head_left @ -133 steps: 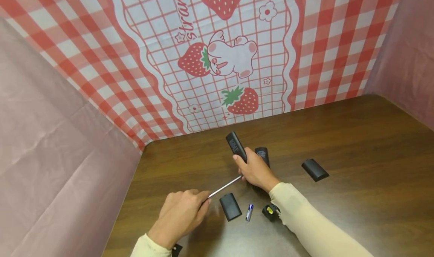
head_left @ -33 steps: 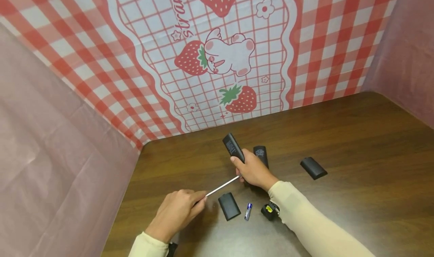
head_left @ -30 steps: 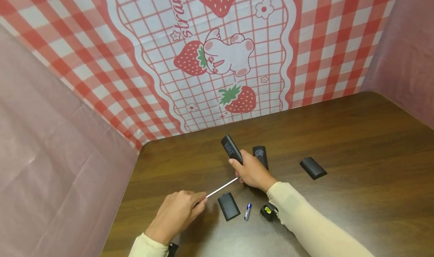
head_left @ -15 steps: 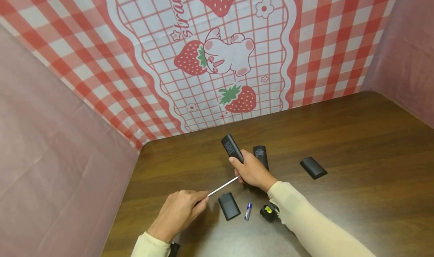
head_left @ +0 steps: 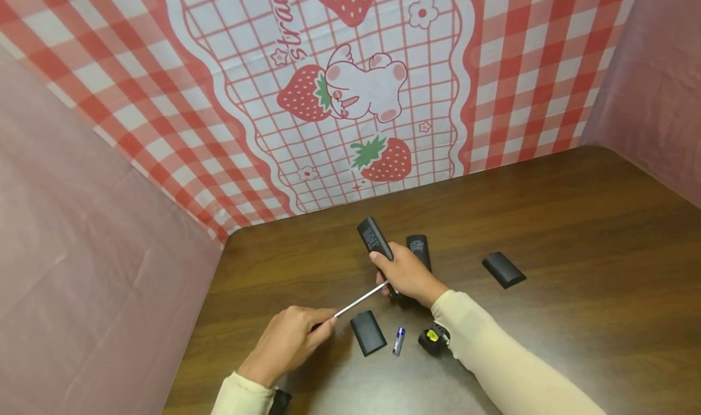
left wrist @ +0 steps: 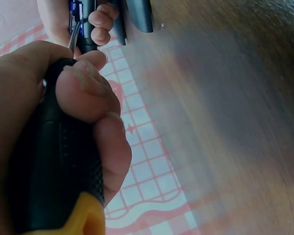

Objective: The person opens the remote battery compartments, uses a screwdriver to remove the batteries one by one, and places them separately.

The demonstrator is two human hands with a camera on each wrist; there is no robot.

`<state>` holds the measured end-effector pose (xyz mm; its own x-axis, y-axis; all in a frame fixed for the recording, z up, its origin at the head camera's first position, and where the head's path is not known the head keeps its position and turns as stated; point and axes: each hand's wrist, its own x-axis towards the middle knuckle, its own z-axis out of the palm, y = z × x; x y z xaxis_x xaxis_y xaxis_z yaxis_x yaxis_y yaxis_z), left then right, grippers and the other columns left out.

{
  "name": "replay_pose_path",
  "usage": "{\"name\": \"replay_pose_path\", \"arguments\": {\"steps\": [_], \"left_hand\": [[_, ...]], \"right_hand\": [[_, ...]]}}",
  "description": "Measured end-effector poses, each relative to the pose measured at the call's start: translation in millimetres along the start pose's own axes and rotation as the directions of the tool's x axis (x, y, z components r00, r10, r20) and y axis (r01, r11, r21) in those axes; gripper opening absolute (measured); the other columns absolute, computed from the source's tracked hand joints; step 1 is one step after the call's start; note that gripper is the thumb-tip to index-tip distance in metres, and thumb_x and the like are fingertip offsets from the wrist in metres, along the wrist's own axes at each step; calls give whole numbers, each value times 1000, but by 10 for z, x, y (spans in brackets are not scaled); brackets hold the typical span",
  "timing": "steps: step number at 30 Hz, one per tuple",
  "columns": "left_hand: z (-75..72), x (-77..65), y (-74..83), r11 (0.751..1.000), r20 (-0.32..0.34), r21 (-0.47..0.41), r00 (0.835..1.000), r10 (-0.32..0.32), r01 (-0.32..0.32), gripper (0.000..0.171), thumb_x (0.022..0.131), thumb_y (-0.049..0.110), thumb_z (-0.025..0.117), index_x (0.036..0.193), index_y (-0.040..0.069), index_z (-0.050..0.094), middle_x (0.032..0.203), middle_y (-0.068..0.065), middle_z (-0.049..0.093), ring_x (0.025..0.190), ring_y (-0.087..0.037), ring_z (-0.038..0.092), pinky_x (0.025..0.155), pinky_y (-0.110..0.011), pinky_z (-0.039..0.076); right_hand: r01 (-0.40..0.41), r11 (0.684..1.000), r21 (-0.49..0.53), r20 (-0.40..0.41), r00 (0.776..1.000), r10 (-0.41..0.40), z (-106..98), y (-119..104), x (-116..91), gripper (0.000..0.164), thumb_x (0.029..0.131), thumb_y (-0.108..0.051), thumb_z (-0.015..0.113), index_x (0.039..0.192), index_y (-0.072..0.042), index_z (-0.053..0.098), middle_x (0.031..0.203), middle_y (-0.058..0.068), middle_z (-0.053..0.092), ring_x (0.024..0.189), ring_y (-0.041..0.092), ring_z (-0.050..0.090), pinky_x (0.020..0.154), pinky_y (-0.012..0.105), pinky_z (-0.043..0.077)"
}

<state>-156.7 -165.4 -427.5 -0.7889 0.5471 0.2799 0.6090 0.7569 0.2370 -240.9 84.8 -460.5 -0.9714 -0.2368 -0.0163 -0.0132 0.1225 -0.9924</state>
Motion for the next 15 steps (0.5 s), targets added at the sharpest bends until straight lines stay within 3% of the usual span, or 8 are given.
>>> {"name": "replay_pose_path", "arguments": {"steps": [7,15], "left_hand": [[2,-9,-30,1000,-4,5,1000,-28,28,14,93,23,69,101,25,81,90,18,71,67,4,57,58,-28,50],[-2,-18,-48,999,9,0,999,-48,48,13,94,23,68,98,26,80,88,19,70,67,3,56,58,-27,49]], "right_hand": [[17,995,-98,-37,999,-20,28,-13,5,26,104,-26,54,107,1,54,69,11,63,48,19,61,49,36,53],[34,992,-123,-49,998,-41,28,15,19,25,104,-25,55,104,0,53,68,10,62,47,19,60,48,37,53]]}}
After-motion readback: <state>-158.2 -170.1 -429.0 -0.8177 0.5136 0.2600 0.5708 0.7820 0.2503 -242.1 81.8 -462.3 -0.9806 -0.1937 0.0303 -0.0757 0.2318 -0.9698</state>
